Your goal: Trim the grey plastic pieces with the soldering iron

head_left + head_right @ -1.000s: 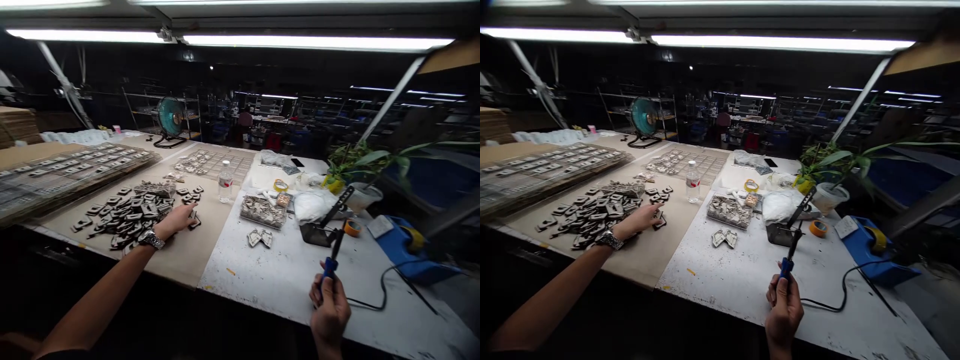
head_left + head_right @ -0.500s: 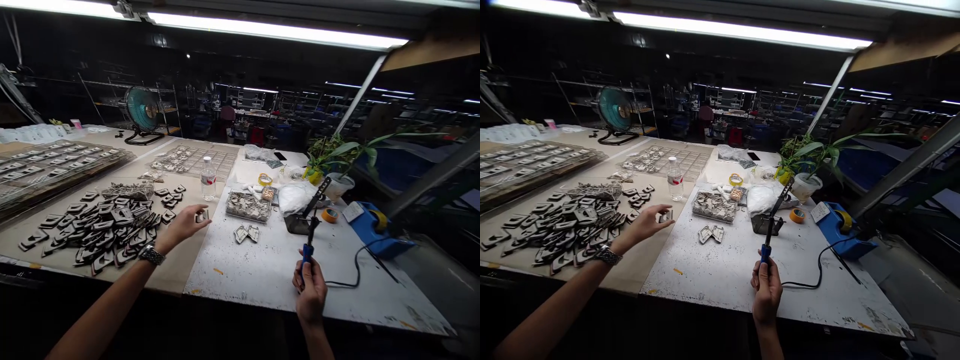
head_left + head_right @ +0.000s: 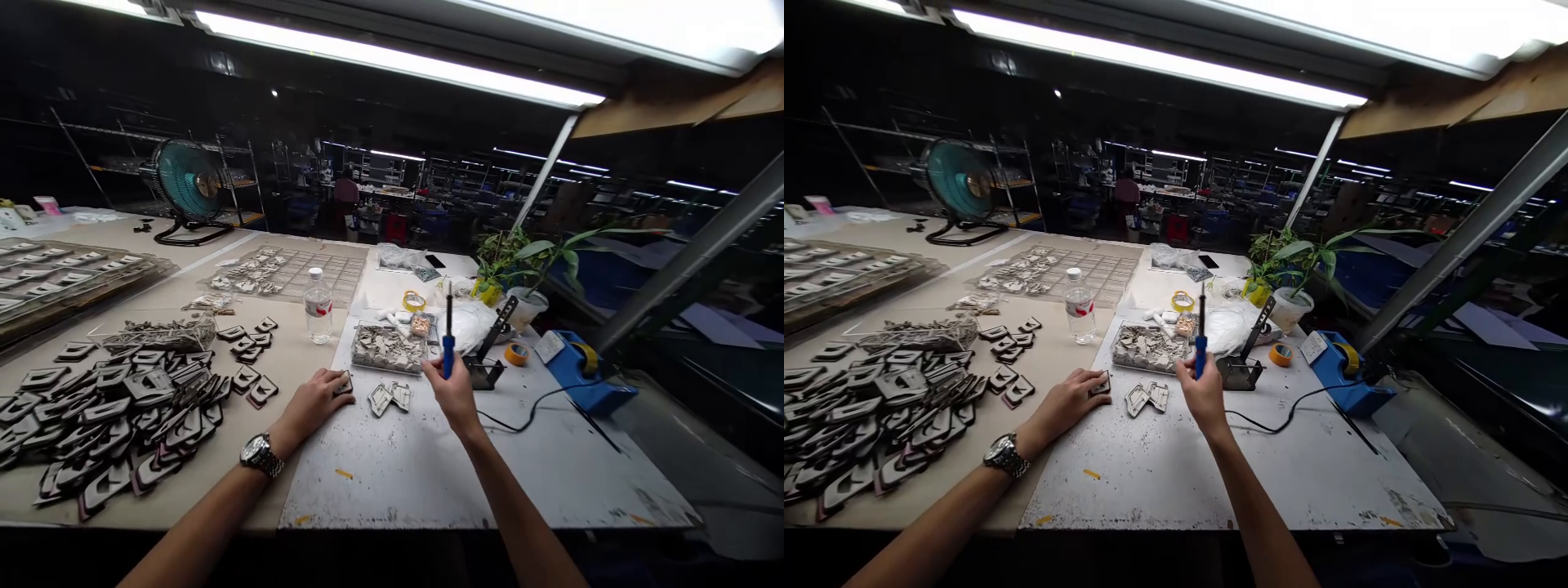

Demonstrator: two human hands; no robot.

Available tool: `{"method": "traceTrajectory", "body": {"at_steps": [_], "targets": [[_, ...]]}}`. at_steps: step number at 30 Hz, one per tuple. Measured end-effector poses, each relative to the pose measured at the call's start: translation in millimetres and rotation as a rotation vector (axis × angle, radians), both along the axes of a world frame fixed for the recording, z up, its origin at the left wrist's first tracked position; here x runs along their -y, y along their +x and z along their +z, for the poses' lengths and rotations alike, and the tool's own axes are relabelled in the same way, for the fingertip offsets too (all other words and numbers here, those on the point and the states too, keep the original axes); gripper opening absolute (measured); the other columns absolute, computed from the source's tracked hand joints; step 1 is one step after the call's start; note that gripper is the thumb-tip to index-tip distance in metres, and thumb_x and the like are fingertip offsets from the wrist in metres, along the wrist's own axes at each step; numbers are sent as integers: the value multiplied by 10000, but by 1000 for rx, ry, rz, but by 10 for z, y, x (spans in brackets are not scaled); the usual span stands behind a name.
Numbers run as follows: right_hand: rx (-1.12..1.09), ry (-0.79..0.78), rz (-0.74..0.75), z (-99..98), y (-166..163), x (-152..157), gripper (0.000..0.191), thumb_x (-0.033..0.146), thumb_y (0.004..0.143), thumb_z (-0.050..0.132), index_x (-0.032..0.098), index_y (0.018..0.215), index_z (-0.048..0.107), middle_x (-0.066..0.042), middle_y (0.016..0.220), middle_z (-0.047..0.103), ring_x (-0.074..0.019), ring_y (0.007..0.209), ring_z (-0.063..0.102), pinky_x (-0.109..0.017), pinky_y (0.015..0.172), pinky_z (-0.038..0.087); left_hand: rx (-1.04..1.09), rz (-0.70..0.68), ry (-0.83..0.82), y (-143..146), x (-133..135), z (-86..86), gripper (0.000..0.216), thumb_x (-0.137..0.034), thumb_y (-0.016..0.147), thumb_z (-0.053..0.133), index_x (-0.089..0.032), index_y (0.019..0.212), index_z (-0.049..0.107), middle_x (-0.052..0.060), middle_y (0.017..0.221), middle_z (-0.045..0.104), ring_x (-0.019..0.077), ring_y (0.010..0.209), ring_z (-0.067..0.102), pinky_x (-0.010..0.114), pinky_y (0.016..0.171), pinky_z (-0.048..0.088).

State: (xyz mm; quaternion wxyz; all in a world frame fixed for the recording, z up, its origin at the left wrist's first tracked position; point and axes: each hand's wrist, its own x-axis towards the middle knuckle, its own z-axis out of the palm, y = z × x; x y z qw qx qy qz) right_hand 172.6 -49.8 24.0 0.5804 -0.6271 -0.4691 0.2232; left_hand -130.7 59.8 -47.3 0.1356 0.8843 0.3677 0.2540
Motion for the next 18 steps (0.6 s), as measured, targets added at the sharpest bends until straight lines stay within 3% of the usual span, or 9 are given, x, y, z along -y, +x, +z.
{"method": "traceTrajectory", "body": {"at_steps": [4,8,13,18], "targets": [[118,-55,174,176,-215,-714,346,390,910,782,228,1161,607,-58,1071,804,-165,703,622,-302,630,502,29,-85,-26,-58,-81,-26,451,-495,1048,719,-302,1454,751,99,1488,729,346,1342,641,509,1129,594],[242,-140,268,199,-371,-1256,311,137,826,757,226,1089,616,-36,1067,831,-179,758,678,-303,704,489,28,-113,-50,-85,-139,-8,406,-387,1063,708,-298,1456,757,107,1461,730,340,1311,643,508,1130,594],[310,-202,346,59,-397,-1484,343,119,775,816,231,1038,627,-5,988,844,-220,862,742,-314,773,490,29,-154,-90,-106,-120,41,540,-439,981,835,-304,1493,730,114,1501,695,353,1331,623,528,1175,560],[307,-182,306,-23,-426,-1500,345,204,784,877,239,1021,629,-11,936,836,-239,898,749,-335,813,498,36,-151,-118,-104,-91,48,537,-351,993,821,-296,1514,706,120,1522,676,352,1358,609,531,1203,541]]}}
